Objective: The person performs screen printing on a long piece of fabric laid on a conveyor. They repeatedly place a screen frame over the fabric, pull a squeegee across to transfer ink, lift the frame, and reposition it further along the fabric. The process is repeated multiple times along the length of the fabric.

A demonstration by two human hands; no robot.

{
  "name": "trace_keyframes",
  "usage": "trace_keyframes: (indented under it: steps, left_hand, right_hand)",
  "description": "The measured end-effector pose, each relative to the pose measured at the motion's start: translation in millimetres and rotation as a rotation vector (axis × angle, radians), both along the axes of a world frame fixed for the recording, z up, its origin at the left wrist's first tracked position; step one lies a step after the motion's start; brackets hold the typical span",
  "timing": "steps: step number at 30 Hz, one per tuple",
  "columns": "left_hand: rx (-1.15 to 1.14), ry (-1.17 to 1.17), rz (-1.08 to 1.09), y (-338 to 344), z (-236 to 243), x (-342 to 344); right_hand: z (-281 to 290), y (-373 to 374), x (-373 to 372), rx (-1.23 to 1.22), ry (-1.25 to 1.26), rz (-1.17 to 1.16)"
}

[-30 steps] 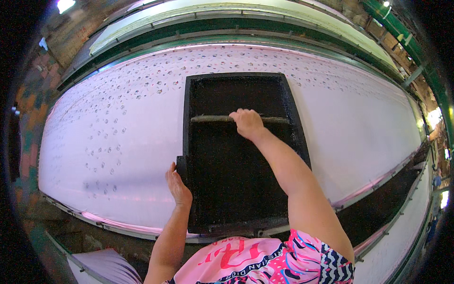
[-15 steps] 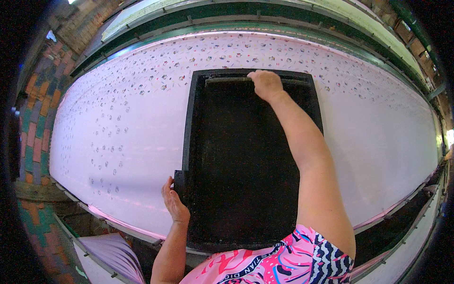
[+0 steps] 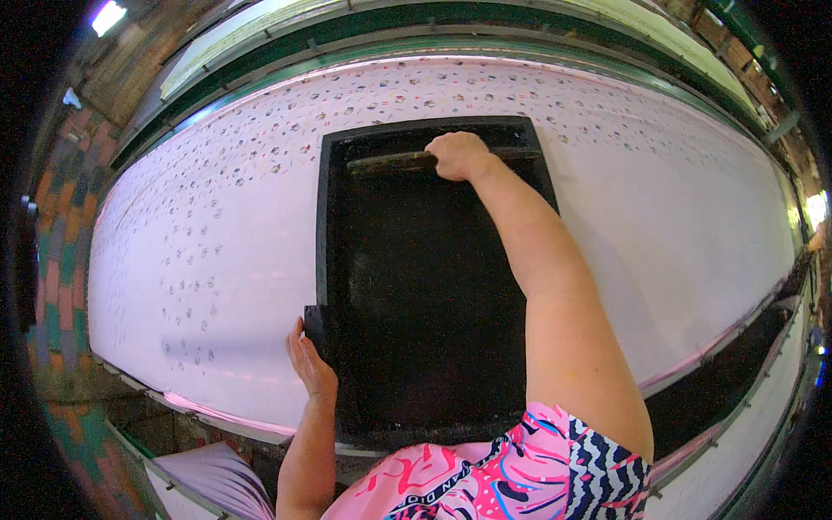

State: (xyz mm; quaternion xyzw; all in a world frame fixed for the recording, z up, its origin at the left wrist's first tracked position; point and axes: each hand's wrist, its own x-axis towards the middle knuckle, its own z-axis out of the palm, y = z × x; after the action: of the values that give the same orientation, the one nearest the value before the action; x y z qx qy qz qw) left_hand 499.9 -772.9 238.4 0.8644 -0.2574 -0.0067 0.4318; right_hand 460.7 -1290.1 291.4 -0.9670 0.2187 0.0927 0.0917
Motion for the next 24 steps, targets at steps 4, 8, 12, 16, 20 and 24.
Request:
trace_keyframes:
  steps: [4, 8, 12, 16, 20, 24]
  left_hand:
    - [-0.014, -0.015, -0.002, 3.3, -10.8, 4.7]
    - [-0.045, 0.01, -0.001, -0.1, -9.5, 6.2]
    - [-0.068, 0.012, 0.016, -2.1, -14.9, 5.8]
    - [-0.108, 0.026, 0.022, -0.5, -15.8, 5.6]
    - [-0.109, 0.02, 0.02, 1.0, -10.3, 0.3]
    - [-0.066, 0.003, 0.041, 5.3, -12.0, -0.3]
  right_hand:
    - [16.9, 64.3, -41.9, 0.009, 0.024, 0.046]
    - [13.4, 129.6, -100.3, -0.022, -0.104, 0.093]
    - [28.0, 203.8, -150.9, 0.019, -0.01, 0.066]
    - [34.0, 274.4, -199.8, 0.014, -0.014, 0.052]
    - [30.5, 334.4, -246.6, 0.045, -0.063, 0.029]
    - [34.5, 388.0, -280.8, 0.046, -0.064, 0.027]
